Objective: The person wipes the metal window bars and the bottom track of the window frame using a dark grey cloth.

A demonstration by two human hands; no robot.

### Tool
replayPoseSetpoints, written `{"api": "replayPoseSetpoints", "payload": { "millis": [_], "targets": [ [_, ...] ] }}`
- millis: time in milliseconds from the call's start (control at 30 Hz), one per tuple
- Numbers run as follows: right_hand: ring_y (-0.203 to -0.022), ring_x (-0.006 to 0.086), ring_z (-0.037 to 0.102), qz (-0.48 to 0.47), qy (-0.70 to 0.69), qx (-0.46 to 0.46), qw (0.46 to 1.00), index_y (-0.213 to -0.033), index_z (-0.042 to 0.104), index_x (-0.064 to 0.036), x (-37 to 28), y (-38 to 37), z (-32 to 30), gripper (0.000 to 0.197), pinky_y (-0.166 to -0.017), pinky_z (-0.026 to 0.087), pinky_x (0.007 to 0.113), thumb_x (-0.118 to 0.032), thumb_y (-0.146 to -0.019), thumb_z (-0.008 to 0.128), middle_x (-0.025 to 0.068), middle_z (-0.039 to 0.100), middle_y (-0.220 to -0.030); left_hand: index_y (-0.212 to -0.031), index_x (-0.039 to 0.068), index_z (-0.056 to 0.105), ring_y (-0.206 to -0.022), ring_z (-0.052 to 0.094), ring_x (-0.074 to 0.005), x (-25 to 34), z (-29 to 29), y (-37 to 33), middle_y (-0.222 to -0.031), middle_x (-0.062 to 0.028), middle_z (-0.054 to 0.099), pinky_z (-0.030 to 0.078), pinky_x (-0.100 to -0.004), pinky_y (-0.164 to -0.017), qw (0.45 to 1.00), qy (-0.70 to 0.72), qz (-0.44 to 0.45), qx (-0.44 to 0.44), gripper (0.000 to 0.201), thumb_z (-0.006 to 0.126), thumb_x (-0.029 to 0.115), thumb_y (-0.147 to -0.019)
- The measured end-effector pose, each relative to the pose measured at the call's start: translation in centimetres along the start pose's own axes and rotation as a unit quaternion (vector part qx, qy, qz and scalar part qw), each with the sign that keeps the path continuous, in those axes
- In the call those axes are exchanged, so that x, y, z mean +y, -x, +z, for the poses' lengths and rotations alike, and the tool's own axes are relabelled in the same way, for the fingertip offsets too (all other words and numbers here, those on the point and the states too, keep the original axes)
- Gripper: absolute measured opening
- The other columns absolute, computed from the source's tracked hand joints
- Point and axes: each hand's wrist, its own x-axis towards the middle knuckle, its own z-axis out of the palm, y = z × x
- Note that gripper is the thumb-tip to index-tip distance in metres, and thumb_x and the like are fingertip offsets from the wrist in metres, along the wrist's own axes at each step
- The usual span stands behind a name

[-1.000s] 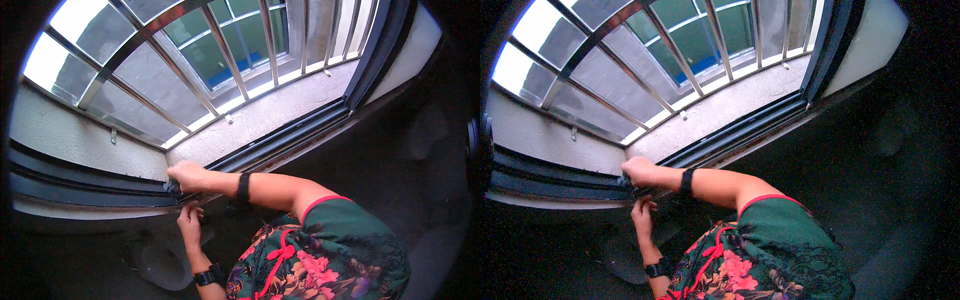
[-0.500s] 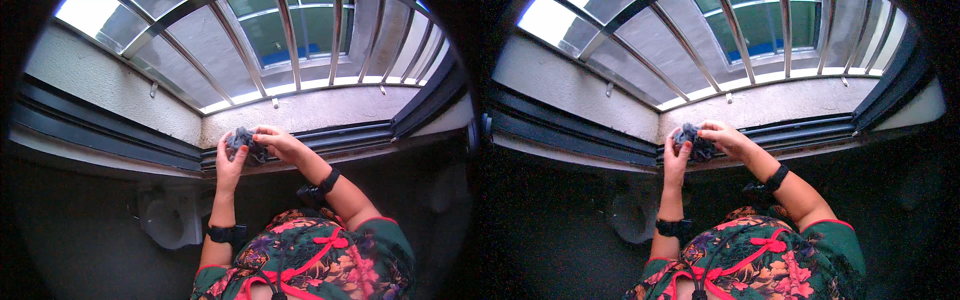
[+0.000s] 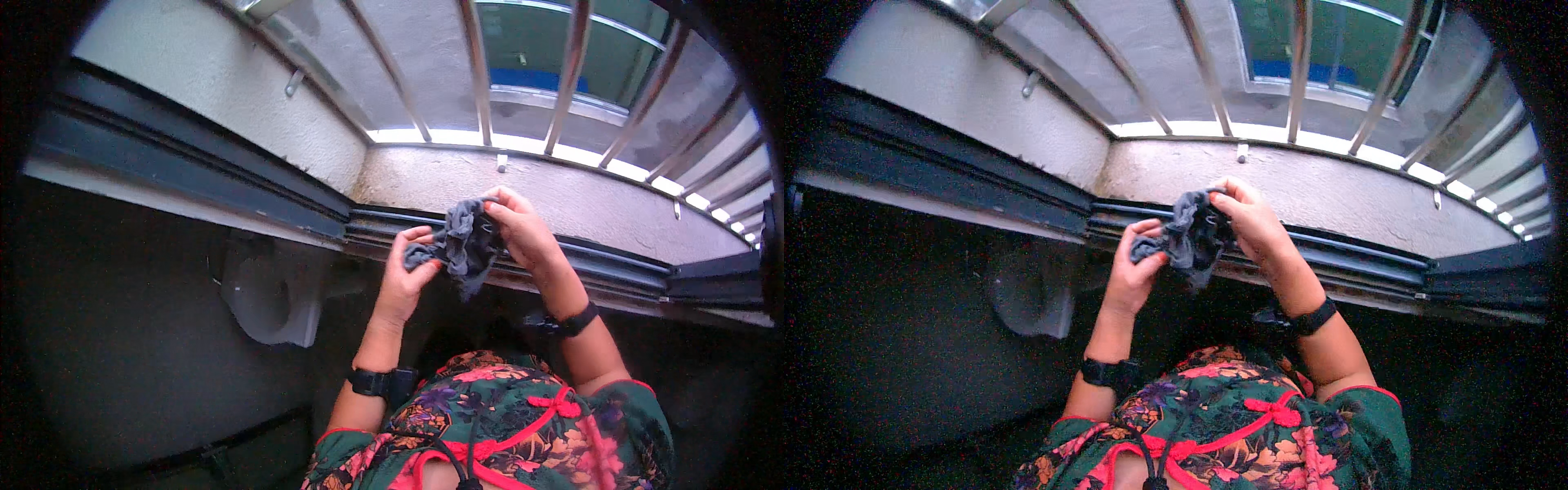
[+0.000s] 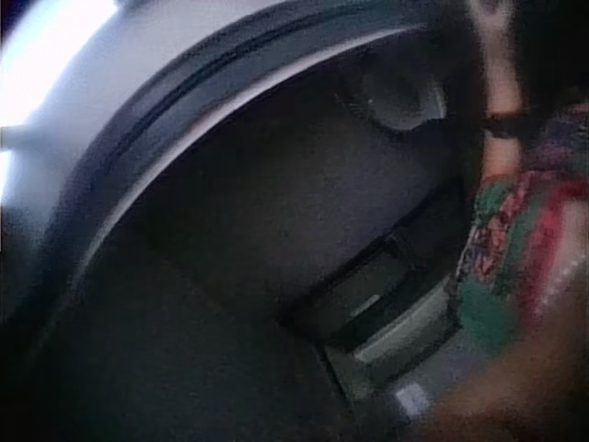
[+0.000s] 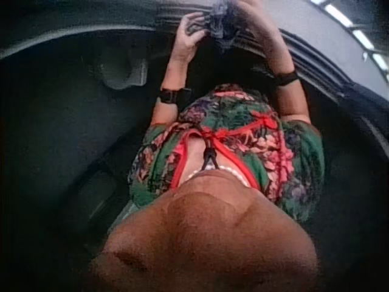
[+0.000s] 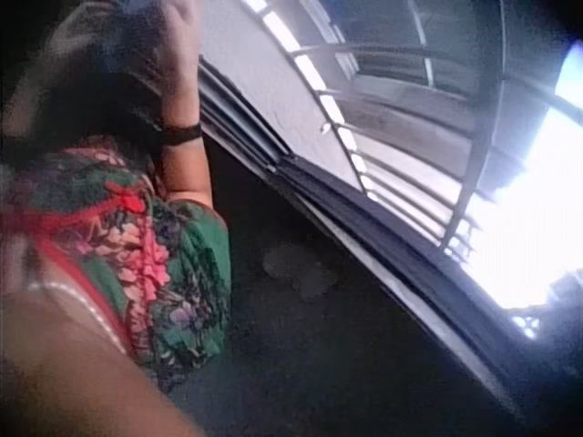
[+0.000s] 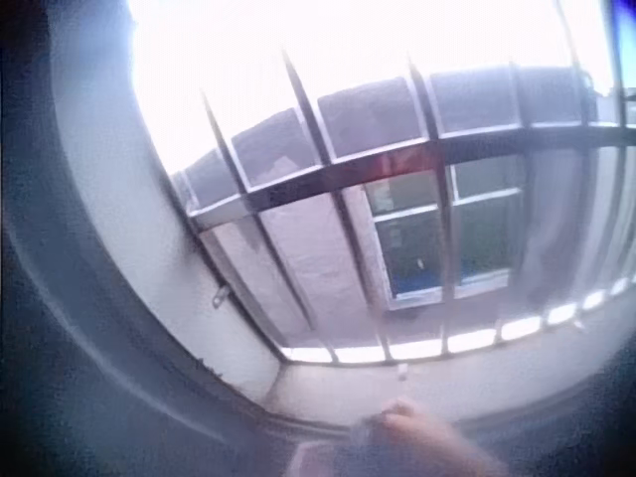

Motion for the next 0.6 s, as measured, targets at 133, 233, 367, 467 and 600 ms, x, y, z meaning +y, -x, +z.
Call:
{"api": "replayPoseSetpoints", "payload": {
  "millis": [133, 233, 367, 467, 600],
  "targets": [
    [-0.091, 0.009, 0.057, -0.008, 0.157, -0.022, 0.987, -0.106, 0.058, -0.0039, -1.7, 1.6, 0.6, 0.021, -0.082, 0.047, 0.025, -0.016, -0.091, 0.065, 0.0018, 0.062, -0.097, -0.147, 0.012, 0.03, -0.112, 0.052, -0.0185, -0.6, 1.5, 0.4, -0.125, -0.0104, 0.049, 0.042, -0.0316, -0.097, 0.998, -0.006, -0.013, -0.069, 0.08, 0.076, 0.015, -0.082],
    [-0.092, 0.0107, 0.058, 0.011, 0.248, -0.048, 0.968, -0.107, 0.06, -0.0026, -3.2, 2.9, 2.0, 0.027, -0.083, 0.047, 0.025, -0.015, -0.085, 0.07, 0.0023, 0.063, -0.098, -0.151, 0.011, 0.021, -0.123, 0.044, -0.0225, -2.3, 2.0, -0.2, -0.136, -0.0129, 0.043, 0.035, -0.0367, -0.106, 0.99, -0.003, -0.002, -0.138, 0.099, 0.084, 0.025, -0.076],
    [-0.086, 0.0089, 0.058, -0.029, 0.376, 0.014, 0.926, -0.101, 0.062, -0.0011, -3.7, 3.8, 2.9, 0.018, -0.079, 0.047, 0.025, -0.009, -0.085, 0.066, 0.0008, 0.063, -0.091, -0.149, 0.009, 0.022, -0.126, 0.043, -0.0209, -2.7, 3.9, -1.3, -0.137, -0.0126, 0.044, 0.033, -0.0342, -0.108, 0.981, 0.013, 0.029, -0.189, 0.095, 0.081, 0.022, -0.076],
    [-0.082, 0.0076, 0.058, -0.058, 0.4, 0.079, 0.911, -0.1, 0.063, -0.0007, -3.8, 3.7, 3.8, 0.015, -0.076, 0.048, 0.024, -0.005, -0.085, 0.064, -0.0001, 0.062, -0.086, -0.145, 0.007, 0.028, -0.122, 0.046, -0.0221, -2.7, 3.6, -1.9, -0.128, -0.013, 0.049, 0.035, -0.0344, -0.106, 0.981, -0.002, -0.012, -0.191, 0.081, 0.071, 0.011, -0.076],
    [-0.078, 0.0067, 0.057, -0.118, 0.448, 0.148, 0.874, -0.094, 0.065, -0.001, -3.0, 3.0, 4.5, 0.01, -0.07, 0.046, 0.022, -0.003, -0.084, 0.064, -0.0002, 0.062, -0.083, -0.14, 0.005, 0.037, -0.117, 0.049, -0.0224, -2.2, 1.7, -2.9, -0.121, -0.0134, 0.052, 0.037, -0.034, -0.104, 0.983, -0.026, 0.023, -0.183, 0.07, 0.061, 0.008, -0.074]
  ]
}}
